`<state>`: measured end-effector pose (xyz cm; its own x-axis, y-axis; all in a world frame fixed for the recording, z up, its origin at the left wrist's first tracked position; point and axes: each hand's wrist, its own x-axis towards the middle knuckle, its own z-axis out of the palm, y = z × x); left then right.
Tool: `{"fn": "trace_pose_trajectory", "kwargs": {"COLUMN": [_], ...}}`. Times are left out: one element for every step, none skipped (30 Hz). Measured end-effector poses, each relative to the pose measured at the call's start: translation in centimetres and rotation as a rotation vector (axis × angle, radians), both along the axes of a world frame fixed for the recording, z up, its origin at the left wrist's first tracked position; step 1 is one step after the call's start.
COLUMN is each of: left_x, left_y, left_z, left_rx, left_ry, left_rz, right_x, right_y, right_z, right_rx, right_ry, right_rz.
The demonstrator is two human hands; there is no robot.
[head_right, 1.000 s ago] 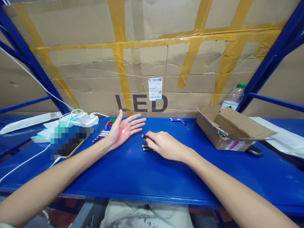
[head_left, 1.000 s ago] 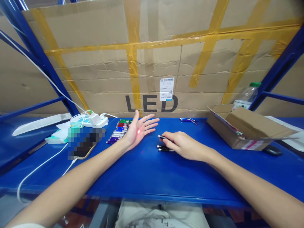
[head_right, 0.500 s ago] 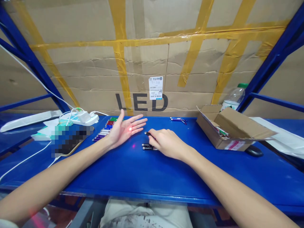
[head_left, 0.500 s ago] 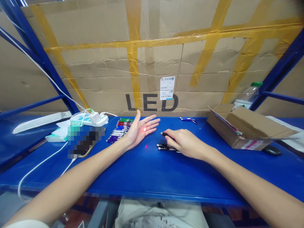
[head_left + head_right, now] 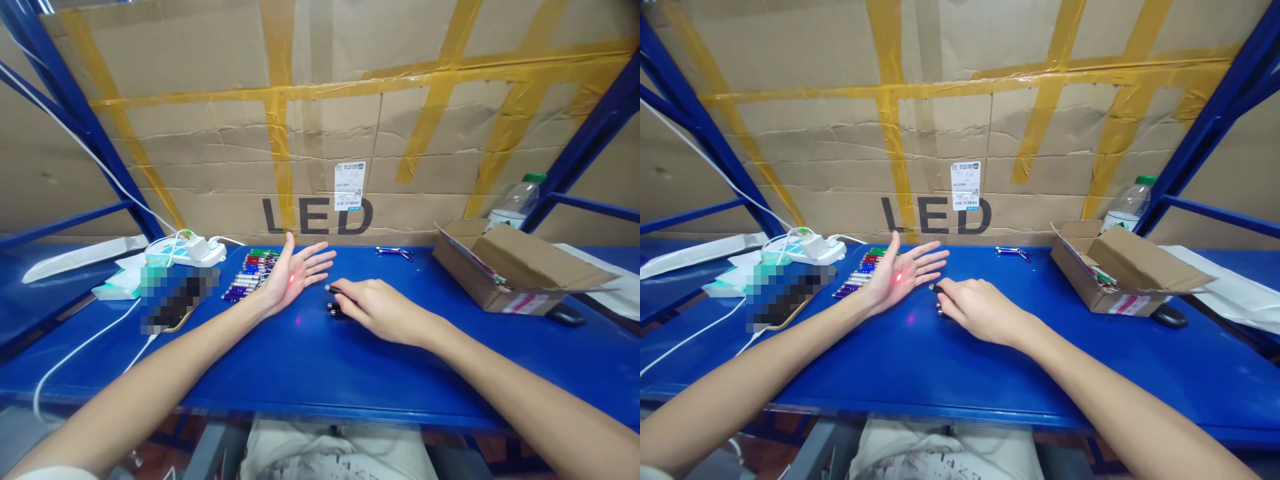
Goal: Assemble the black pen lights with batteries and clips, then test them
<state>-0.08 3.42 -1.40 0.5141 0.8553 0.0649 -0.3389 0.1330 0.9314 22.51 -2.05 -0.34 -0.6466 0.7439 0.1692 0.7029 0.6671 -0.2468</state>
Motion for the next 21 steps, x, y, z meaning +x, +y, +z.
{"fn": "trace_pose_trajectory", "kwargs": {"left_x": [0.01, 0.02, 0.03, 0.03, 0.04, 0.05, 0.05, 0.05, 0.05, 0.04, 0.02, 0.00, -0.03, -0.06, -0.08, -0.10, -0.11, -0.11, -0.11, -0.10, -0.10], "left_y": [-0.04, -0.06, -0.08, -0.09, -0.09, -0.09, -0.09, -0.09, -0.09, -0.09, -0.09, -0.09, -0.10, -0.10, -0.10, -0.12, -0.13, -0.15, -0.17, -0.19, -0.20], "left_z": [0.04, 0.09, 0.13, 0.17, 0.20, 0.23, 0.25, 0.26, 0.26, 0.26, 0.26, 0.26, 0.26, 0.26, 0.28, 0.30, 0.33, 0.36, 0.39, 0.43, 0.45], "left_rx": [0.000, -0.001, -0.003, -0.006, -0.008, -0.009, -0.007, -0.005, -0.001, 0.002, 0.005, 0.007, 0.008, 0.009, 0.010, 0.010, 0.009, 0.009, 0.009, 0.010, 0.011], "left_ry": [-0.003, -0.005, -0.005, -0.003, 0.001, 0.005, 0.008, 0.009, 0.008, 0.005, 0.002, 0.000, -0.001, -0.002, -0.001, 0.000, 0.001, 0.002, 0.002, 0.002, 0.002], "left_rz": [0.006, 0.013, 0.017, 0.017, 0.014, 0.010, 0.006, 0.004, 0.005, 0.007, 0.010, 0.013, 0.013, 0.011, 0.011, 0.011, 0.012, 0.012, 0.013, 0.013, 0.011], "right_x": [0.06, 0.13, 0.18, 0.21, 0.20, 0.16, 0.11, 0.09, 0.10, 0.16, 0.28, 0.43, 0.60, 0.76, 0.88, 0.96, 0.99, 0.98, 0.95, 0.90, 0.85], "right_y": [0.06, 0.12, 0.15, 0.16, 0.12, 0.05, -0.02, -0.08, -0.10, -0.07, 0.01, 0.13, 0.26, 0.39, 0.49, 0.55, 0.56, 0.53, 0.47, 0.40, 0.34], "right_z": [-0.02, -0.03, -0.02, 0.00, 0.02, 0.05, 0.07, 0.08, 0.07, 0.04, -0.03, -0.11, -0.21, -0.31, -0.40, -0.48, -0.52, -0.53, -0.52, -0.48, -0.43], "right_rx": [0.013, 0.021, 0.017, 0.002, -0.017, -0.034, -0.043, -0.041, -0.032, -0.020, -0.013, -0.011, -0.014, -0.021, -0.028, -0.033, -0.035, -0.033, -0.030, -0.026, -0.020], "right_ry": [-0.009, -0.022, -0.035, -0.043, -0.039, -0.022, 0.005, 0.040, 0.076, 0.108, 0.130, 0.139, 0.133, 0.115, 0.093, 0.075, 0.066, 0.068, 0.078, 0.090, 0.098], "right_rz": [-0.042, -0.075, -0.087, -0.071, -0.033, 0.012, 0.049, 0.064, 0.053, 0.027, -0.003, -0.026, -0.035, -0.031, -0.020, -0.006, 0.009, 0.022, 0.035, 0.045, 0.051]}}
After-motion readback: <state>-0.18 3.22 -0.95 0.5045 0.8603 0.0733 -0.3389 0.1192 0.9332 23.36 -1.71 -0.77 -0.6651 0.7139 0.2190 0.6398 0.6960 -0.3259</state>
